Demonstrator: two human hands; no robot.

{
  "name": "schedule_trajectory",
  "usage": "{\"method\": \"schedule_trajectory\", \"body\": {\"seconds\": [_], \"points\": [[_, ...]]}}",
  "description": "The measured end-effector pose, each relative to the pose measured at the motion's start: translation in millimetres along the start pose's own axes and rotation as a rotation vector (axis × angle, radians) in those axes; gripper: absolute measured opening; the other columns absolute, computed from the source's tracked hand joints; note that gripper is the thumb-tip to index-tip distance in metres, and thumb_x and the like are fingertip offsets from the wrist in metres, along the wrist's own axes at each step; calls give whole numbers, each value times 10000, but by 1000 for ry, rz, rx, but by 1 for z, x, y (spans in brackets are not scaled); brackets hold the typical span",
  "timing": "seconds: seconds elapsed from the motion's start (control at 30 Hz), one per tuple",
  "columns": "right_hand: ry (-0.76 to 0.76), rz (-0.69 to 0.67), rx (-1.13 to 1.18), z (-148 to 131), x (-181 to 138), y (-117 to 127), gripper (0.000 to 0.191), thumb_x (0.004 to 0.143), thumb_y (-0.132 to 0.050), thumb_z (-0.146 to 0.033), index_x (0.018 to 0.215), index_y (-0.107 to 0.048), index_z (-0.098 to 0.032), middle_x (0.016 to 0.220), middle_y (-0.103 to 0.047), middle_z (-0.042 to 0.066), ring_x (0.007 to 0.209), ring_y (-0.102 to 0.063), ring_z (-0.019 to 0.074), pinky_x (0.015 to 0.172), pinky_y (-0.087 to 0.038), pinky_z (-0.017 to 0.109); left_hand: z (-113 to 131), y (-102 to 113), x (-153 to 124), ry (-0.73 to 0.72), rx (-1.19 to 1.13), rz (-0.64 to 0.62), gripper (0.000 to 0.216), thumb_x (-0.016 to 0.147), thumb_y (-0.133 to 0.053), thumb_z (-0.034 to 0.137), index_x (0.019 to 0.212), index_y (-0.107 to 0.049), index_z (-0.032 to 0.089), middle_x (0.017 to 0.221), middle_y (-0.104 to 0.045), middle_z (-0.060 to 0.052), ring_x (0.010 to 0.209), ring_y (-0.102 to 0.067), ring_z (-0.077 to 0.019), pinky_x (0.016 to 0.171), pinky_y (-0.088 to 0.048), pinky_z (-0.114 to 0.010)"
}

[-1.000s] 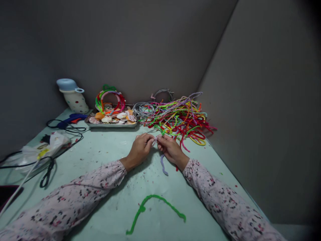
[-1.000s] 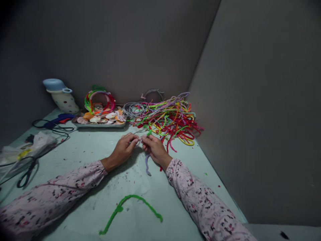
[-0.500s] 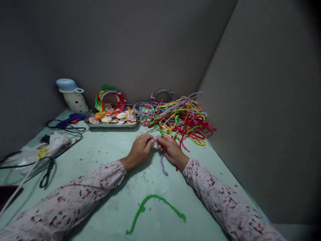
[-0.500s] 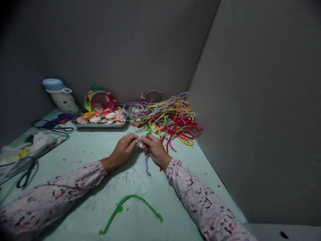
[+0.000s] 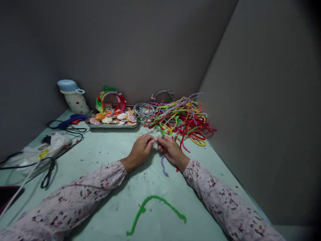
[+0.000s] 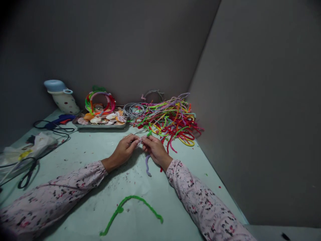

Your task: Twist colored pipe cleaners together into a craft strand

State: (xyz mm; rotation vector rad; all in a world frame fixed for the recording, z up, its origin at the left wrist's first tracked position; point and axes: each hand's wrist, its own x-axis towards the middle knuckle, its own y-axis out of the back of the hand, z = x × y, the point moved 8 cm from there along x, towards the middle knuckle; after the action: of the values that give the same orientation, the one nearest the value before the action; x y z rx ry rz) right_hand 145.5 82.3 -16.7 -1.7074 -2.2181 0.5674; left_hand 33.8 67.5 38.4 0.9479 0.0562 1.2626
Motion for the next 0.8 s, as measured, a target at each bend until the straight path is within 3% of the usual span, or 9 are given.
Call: {"method": "schedule_trajectory", "body": {"seconds": [0.8], "points": [[-7, 6, 28, 1, 1, 0, 238, 706, -758, -340, 774, -613, -164, 685, -573, -31, 532, -485, 46, 485, -380, 166, 0, -1, -1, 7, -12, -11, 170, 885, -447, 247, 890, -604, 182, 872, -635, -34, 829, -554, -175, 807, -414, -321]]}}
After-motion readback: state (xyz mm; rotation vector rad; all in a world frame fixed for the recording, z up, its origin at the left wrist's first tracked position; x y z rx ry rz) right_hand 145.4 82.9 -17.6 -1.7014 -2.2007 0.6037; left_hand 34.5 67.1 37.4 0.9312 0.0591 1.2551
